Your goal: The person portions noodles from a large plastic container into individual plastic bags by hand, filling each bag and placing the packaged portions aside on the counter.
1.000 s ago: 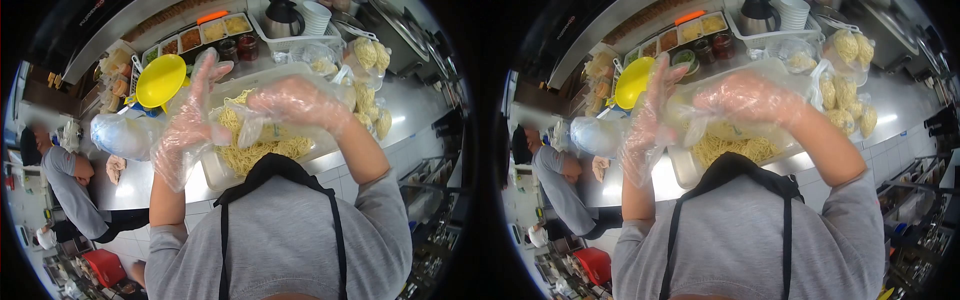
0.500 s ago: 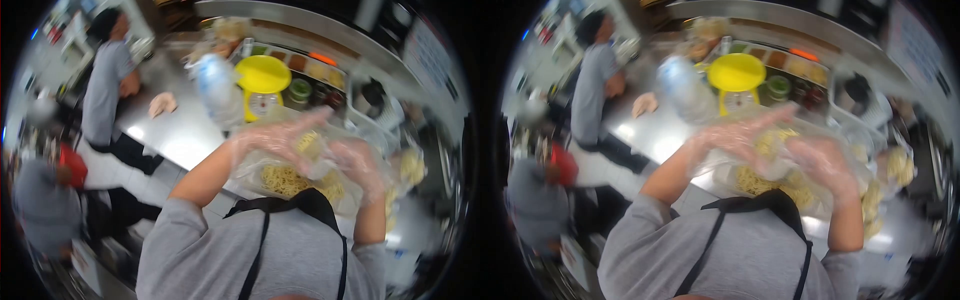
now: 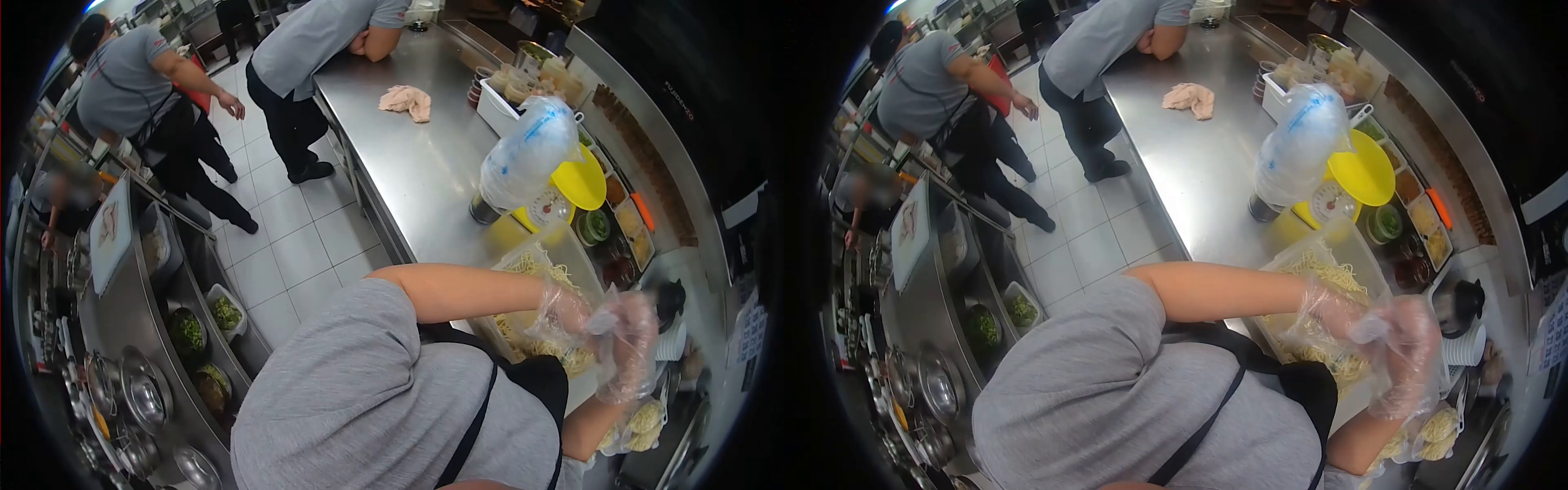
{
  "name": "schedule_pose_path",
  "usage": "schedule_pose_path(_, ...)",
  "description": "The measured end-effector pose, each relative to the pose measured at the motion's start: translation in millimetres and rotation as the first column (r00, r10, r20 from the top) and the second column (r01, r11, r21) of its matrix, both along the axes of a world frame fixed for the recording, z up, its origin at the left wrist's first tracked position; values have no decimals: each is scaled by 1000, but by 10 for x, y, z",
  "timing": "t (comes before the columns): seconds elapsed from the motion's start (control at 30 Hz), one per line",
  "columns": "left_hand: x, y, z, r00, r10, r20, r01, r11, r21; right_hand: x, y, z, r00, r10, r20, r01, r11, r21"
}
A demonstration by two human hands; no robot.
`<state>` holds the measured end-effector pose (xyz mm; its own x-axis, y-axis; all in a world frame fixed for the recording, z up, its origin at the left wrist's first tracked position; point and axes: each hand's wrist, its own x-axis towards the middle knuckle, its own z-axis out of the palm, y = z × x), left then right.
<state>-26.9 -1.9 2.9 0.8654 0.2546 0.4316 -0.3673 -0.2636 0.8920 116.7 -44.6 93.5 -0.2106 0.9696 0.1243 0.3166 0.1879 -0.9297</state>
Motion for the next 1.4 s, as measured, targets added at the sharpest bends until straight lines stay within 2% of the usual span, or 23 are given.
schedule_pose_path(0.07,-161,-49,190,999,37,-14,-37,998,-43,52,14,228,944,14,331,-178,864,470)
schedule_pose_path(0.1,-216,-47,218,999,45,-15,-46,998,-46,39,46,171,944,23,330,-185,864,468)
schedule_pose_path(0.13,-259,-40,240,994,106,-13,-107,994,-32,20,87,67,983,108,146,-165,869,467)
schedule_pose_path(0.2,-230,11,149,985,170,-10,-170,985,-10,-91,-18,156,992,46,120,-30,991,-133)
schedule_pose_path(0.23,-125,111,-46,974,221,-40,-220,975,33,-65,7,20,992,49,119,-33,991,-130)
schedule_pose_path(0.3,-113,128,-105,958,278,-65,-273,959,75,-27,38,-355,904,198,379,-304,921,244)
schedule_pose_path(0.33,-136,99,-129,953,285,-105,-271,954,130,-36,22,-373,904,201,378,-306,922,239)
schedule_pose_path(0.43,-65,68,-299,959,243,-143,-225,966,130,-113,-13,-445,951,242,193,-255,966,47)
schedule_pose_path(0.5,-57,95,-336,971,199,-134,-191,979,75,132,21,-839,990,110,-83,-112,994,-21)
schedule_pose_path(0.57,-176,-40,45,887,105,-450,-119,993,-5,180,-10,-835,985,9,-171,-26,994,-102)
schedule_pose_path(0.6,-162,-50,115,886,104,-453,-119,993,-3,160,-26,-760,956,-31,-290,-3,994,-113)
schedule_pose_path(0.7,-19,-51,234,965,124,-230,-126,992,7,92,-132,-463,774,-163,-612,81,984,-161)
schedule_pose_path(0.73,109,18,135,966,160,-202,-130,980,154,73,-161,-406,681,-207,-703,115,978,-176)
schedule_pose_path(0.83,-14,-56,417,977,20,-213,11,990,143,-15,-198,-283,593,-330,-734,374,921,-112)
schedule_pose_path(0.9,104,-89,310,987,-79,-139,91,993,80,315,-187,-419,631,-197,-750,217,973,-74)
schedule_pose_path(0.97,105,-157,337,986,42,-164,-60,992,-109,384,-184,-464,632,-246,-735,239,964,-117)
schedule_pose_path(1.0,42,-224,487,966,161,-202,-174,984,-47,344,-219,-398,624,-263,-735,255,959,-126)
schedule_pose_path(1.07,9,-184,494,952,212,-220,-215,977,9,218,-347,-182,746,42,-664,16,997,81)
schedule_pose_path(1.17,129,-59,379,938,311,-151,-276,938,212,298,-252,-321,850,-59,-524,-6,993,-121)
schedule_pose_path(1.23,144,-47,415,951,279,-129,-230,924,306,81,-376,-176,917,48,-395,-23,998,66)
schedule_pose_path(1.3,130,-108,388,907,134,-400,-192,975,-110,-21,-407,-101,969,-130,-211,127,991,-28)
schedule_pose_path(1.33,203,2,-68,947,309,-86,-276,922,272,-68,-410,-162,965,-128,-227,136,991,17)
schedule_pose_path(1.4,179,-15,41,910,312,273,-415,710,569,-63,-435,-172,949,-141,-282,150,989,13)
